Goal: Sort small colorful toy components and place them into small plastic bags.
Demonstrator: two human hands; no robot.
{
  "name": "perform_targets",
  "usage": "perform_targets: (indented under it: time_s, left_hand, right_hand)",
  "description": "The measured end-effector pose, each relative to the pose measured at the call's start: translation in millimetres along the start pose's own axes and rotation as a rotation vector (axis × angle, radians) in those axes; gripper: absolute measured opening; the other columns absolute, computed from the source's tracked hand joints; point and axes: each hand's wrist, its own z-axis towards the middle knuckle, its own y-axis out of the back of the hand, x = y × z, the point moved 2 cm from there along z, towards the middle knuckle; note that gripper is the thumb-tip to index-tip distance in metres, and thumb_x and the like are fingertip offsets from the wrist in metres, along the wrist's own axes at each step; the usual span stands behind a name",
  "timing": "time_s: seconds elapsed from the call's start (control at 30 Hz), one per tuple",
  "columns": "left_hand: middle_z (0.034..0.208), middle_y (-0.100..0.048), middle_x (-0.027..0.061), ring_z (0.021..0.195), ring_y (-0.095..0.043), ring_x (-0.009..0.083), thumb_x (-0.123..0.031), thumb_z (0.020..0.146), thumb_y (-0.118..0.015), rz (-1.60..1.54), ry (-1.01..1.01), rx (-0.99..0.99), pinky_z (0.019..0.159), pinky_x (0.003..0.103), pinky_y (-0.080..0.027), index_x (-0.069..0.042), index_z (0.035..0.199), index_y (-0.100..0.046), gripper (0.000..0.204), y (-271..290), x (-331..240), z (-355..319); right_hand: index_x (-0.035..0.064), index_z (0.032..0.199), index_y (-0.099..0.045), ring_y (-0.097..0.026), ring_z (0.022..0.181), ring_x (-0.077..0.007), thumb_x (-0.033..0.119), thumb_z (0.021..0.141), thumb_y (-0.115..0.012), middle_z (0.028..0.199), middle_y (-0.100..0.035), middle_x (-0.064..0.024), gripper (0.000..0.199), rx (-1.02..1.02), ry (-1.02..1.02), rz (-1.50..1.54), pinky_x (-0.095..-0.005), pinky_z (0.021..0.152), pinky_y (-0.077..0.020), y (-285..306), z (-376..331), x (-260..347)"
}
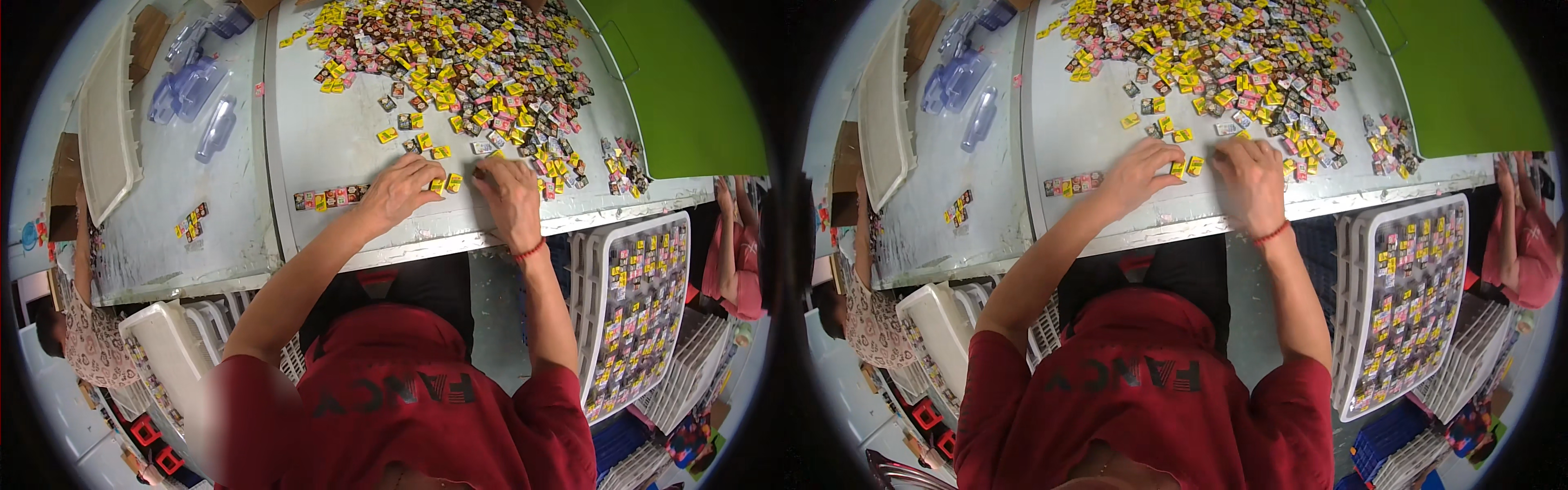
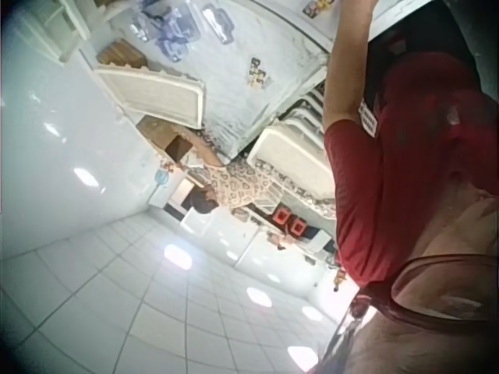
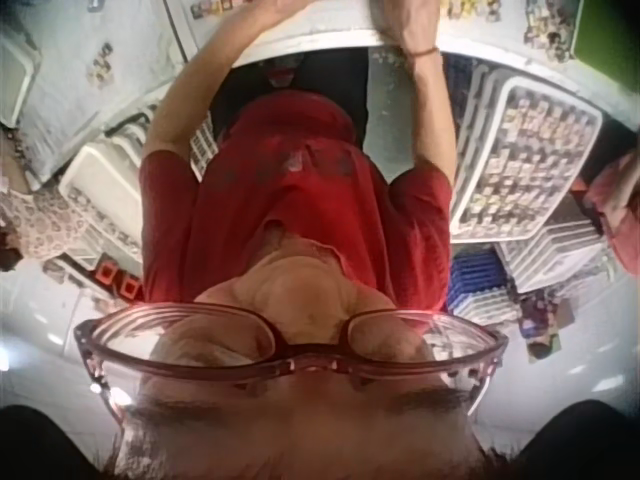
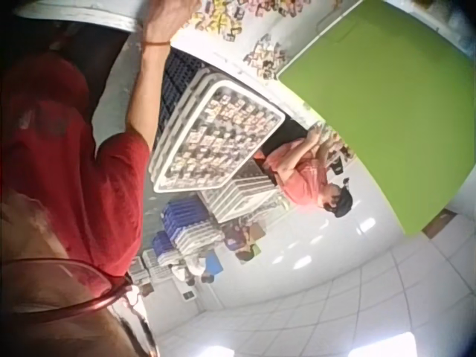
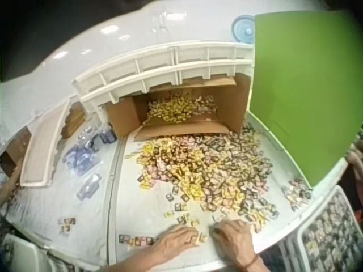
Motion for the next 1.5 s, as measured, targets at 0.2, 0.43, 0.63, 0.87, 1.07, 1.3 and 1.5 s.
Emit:
perform_targets:
  time_s: [0.2,0.43,0.63,0.87,1.07,1.3,1.5]
  left_hand:
    - [0.102,-0.062,0.0065,0.098,-0.056,0.0266,-0.01,0.071,-0.074,-0.013,-0.002,0.032,0.088,0.035,-0.046,-0.005,0.102,-0.058,0.035,-7.7,-4.4,7.7]
    - [0.098,-0.066,0.0064,0.093,-0.058,0.0253,-0.014,0.075,-0.071,0.001,-0.098,-0.074,0.083,0.034,-0.049,-0.002,0.093,-0.066,0.022,-24.9,-0.6,6.8]
    - [0.097,-0.065,0.0096,0.095,-0.06,0.0269,-0.013,0.078,-0.069,0.059,-0.088,-0.104,0.082,0.034,-0.05,-0.001,0.091,-0.064,0.019,-19.3,-33.8,-18.6]
    - [0.097,-0.065,0.009,0.094,-0.06,0.0274,-0.011,0.076,-0.071,0.196,0.237,-0.227,0.082,0.036,-0.049,-0.002,0.096,-0.064,0.023,106.0,-23.4,-97.2]
    - [0.099,-0.062,0.0106,0.094,-0.058,0.0277,-0.008,0.076,-0.07,0.311,0.109,-0.101,0.083,0.035,-0.049,0.002,0.098,-0.064,0.025,102.8,-14.2,-125.8]
    - [0.099,-0.061,0.01,0.095,-0.058,0.0264,-0.005,0.074,-0.071,0.209,0.12,-0.176,0.083,0.035,-0.05,0.002,0.094,-0.065,0.023,93.1,6.4,-126.1]
    - [0.099,-0.062,0.0072,0.093,-0.06,0.0255,-0.005,0.07,-0.074,0.202,0.058,-0.284,0.082,0.033,-0.051,-0.001,0.089,-0.064,0.022,82.6,12.6,-129.1]
  right_hand:
    - [0.0064,0.098,-0.064,-0.059,0.09,-0.0263,0.005,0.071,-0.073,0.097,-0.066,-0.0054,0.028,0.056,-0.078,0.055,-0.0381,0.082,-0.0424,0.8,-22.3,7.7]
    - [0.0073,0.095,-0.068,-0.059,0.093,-0.026,0.006,0.072,-0.072,0.101,-0.066,-0.006,0.023,0.007,0.034,0.055,-0.0385,0.084,-0.042,-8.9,-21.7,9.2]
    - [0.0095,0.094,-0.068,-0.06,0.091,-0.0234,0.01,0.073,-0.073,0.097,-0.065,-0.0039,0.022,-0.024,0.02,-0.051,-0.0397,0.085,-0.0408,-10.8,-31.1,13.6]
    - [0.0107,0.093,-0.067,-0.06,0.09,-0.0226,0.009,0.071,-0.076,0.096,-0.066,-0.0037,0.024,0.017,0.154,0.155,-0.0377,0.086,-0.0411,-34.8,-10.7,94.4]
    - [0.0112,0.093,-0.068,-0.059,0.09,-0.022,0.011,0.071,-0.075,0.098,-0.066,-0.0033,0.023,0.07,0.223,0.242,-0.0387,0.087,-0.0403,-75.8,-3.1,138.2]
    - [0.0099,0.087,-0.068,-0.057,0.086,-0.0208,0.012,0.071,-0.075,0.096,-0.067,-0.0011,0.018,0.04,0.248,0.146,-0.0384,0.085,-0.0399,-90.7,-2.4,142.3]
    - [0.0102,0.087,-0.069,-0.059,0.087,-0.0216,0.01,0.07,-0.076,0.097,-0.066,-0.0008,0.018,-0.014,0.229,0.167,-0.0381,0.085,-0.042,-93.4,-7.9,141.0]
